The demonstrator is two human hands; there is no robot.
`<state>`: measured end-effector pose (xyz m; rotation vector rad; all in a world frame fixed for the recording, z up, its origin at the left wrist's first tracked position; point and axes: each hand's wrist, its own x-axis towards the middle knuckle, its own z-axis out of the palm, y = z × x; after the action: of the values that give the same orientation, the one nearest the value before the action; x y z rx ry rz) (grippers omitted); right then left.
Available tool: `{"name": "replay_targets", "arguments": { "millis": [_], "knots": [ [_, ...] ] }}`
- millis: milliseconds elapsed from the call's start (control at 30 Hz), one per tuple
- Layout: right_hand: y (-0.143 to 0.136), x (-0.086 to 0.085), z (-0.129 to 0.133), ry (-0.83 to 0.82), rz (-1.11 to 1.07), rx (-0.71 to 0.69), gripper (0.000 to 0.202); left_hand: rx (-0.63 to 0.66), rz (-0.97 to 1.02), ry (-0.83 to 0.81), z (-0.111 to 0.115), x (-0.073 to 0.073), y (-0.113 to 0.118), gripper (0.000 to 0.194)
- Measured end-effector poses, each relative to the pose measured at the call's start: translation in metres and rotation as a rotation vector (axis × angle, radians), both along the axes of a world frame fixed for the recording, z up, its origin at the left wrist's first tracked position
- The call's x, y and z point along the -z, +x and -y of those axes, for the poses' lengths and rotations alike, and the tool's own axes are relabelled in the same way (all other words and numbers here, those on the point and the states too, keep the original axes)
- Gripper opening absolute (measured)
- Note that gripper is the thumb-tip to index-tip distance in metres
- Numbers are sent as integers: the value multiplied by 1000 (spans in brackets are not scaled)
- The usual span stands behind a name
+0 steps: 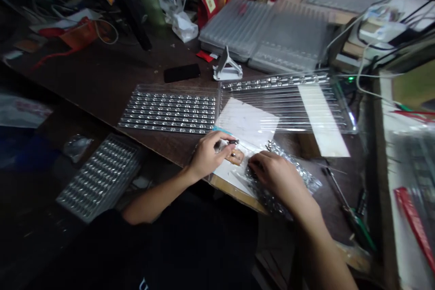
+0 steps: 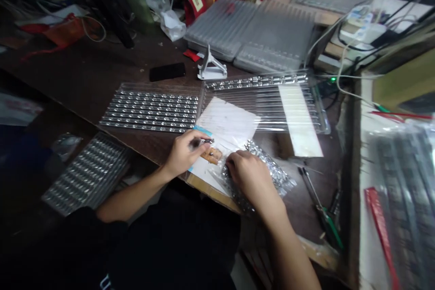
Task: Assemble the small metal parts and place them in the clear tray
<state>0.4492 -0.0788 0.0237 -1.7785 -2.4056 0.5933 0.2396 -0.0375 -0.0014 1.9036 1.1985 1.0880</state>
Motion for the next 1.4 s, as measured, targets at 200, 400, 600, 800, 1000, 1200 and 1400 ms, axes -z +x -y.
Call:
{"name": "replay_targets", "arguments": {
  "millis": [200,400,600,800,1000,1200,1400],
  "knots": [
    [-1,-3,2,18,-211,23,16,122,-106,3,-2,4,3,7],
    [5,-4,0,170,-469,101,14,185,-266,18,0,5,8,9],
    [3,0,-2,170,-502,108,22,189,-278,32,0,6,7,9],
    [-7,8,-6,242,-501,144,17,193,-126,38,2,9,6,7],
    [-29,15,-7,139,-531,-82,24,40,30,-40,-10,-4,-24,7],
    [-40,9,-1,239,-172,-246,27,-61,-218,151,-109,-32,-67,12],
    [-41,8,0,215,-164,-271,28,24,-447,90,-188,-16,-61,11]
  ]
}}
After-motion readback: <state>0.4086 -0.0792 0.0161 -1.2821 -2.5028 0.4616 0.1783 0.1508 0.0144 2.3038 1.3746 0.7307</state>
